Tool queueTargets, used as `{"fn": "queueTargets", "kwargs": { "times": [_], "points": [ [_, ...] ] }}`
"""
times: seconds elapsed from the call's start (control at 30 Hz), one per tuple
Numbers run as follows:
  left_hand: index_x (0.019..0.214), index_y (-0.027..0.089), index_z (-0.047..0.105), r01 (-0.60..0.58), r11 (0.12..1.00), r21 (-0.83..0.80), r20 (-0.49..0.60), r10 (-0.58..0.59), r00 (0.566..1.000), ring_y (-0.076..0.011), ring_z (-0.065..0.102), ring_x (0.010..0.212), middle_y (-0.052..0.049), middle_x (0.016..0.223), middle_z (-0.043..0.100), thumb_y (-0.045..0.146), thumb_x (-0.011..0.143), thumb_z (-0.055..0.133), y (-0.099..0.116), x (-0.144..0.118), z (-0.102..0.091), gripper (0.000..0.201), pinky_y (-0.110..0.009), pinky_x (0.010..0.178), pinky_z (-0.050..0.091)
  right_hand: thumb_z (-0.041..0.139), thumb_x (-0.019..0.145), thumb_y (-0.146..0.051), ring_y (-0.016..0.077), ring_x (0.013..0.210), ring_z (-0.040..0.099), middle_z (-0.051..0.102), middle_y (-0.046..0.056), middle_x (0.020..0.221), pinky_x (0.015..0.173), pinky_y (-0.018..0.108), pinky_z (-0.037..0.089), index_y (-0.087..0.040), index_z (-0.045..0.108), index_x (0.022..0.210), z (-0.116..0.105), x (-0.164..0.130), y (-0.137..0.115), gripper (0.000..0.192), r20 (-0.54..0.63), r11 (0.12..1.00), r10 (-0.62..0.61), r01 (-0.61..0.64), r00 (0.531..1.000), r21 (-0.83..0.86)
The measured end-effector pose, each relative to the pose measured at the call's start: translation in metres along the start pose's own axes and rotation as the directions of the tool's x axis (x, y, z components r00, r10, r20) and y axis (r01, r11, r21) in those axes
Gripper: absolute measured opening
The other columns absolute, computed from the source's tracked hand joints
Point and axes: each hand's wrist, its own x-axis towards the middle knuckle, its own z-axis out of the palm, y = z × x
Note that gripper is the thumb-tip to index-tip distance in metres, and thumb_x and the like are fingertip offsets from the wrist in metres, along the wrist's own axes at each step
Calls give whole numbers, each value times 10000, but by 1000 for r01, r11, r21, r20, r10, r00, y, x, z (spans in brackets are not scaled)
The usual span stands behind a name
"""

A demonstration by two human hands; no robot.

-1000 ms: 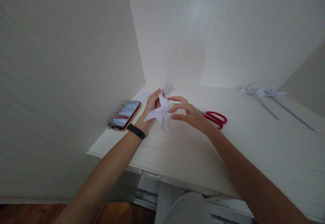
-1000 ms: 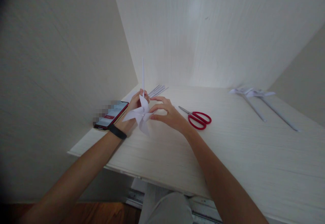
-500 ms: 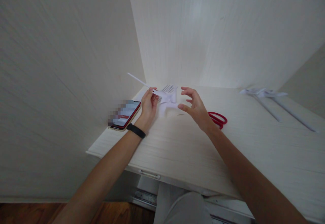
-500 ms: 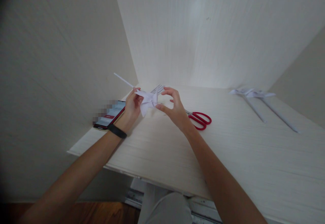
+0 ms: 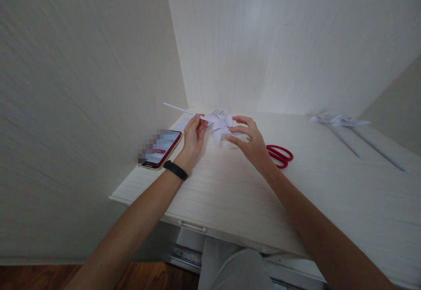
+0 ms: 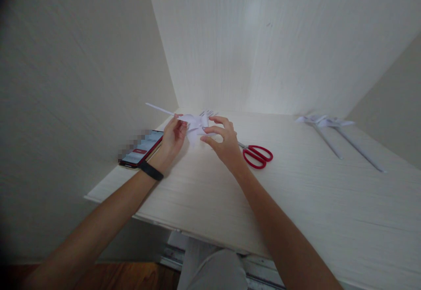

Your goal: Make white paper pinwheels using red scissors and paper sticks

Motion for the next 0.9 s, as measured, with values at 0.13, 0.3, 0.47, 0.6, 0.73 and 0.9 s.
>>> {"fn": "queueTargets", "kwargs": {
  "times": [0.13,0.3,0.47,0.6,0.73,0.9],
  "points": [
    [713,131,665,18,1000,-14,22,-18,1000,-43,632,579,3,656,663,106,913,527,-1,-2,0,245,-121,615,512,730,767,-389,245,1104,562,625,57,1158,997,477,429,-271,741,785,0,1,-1,120,-59,999,-17,15,998,-34],
    [712,136,655,41,999,4,24,-41,999,-46,633,601,4,669,662,114,914,525,0,-3,0,242,-119,619,513,722,773,-371,235,1061,571,630,51,1146,975,471,443,-270,745,763,-1,2,-3,104,-89,999,-14,11,996,-34],
    [716,143,655,49,998,35,18,-50,999,-48,629,625,3,701,657,153,890,590,1,-4,0,185,-125,634,511,704,789,-345,231,1081,563,627,47,1148,994,478,436,-274,741,759,-1,2,-6,85,-84,999,16,-19,996,-30],
    [731,148,663,36,998,51,59,-39,998,-55,634,645,4,715,656,201,850,661,-1,-3,-2,130,-144,666,518,688,798,-341,230,1086,560,624,43,1148,1007,484,426,-274,736,749,-1,2,-8,97,-87,998,50,-52,995,-23],
    [726,147,666,44,998,54,66,-48,997,-51,627,628,5,710,654,190,867,632,-1,-2,-3,151,-137,653,516,684,796,-325,228,1080,559,623,43,1145,1009,481,424,-269,735,744,0,2,-7,92,-94,998,61,-63,994,-14],
    [735,141,667,49,997,55,59,-52,997,-45,621,610,9,704,653,191,856,650,-1,-2,-3,132,-136,650,521,692,788,-310,223,1064,560,623,44,1131,1000,472,433,-262,731,736,0,2,-7,80,-112,999,50,-51,992,-10]
  ]
}}
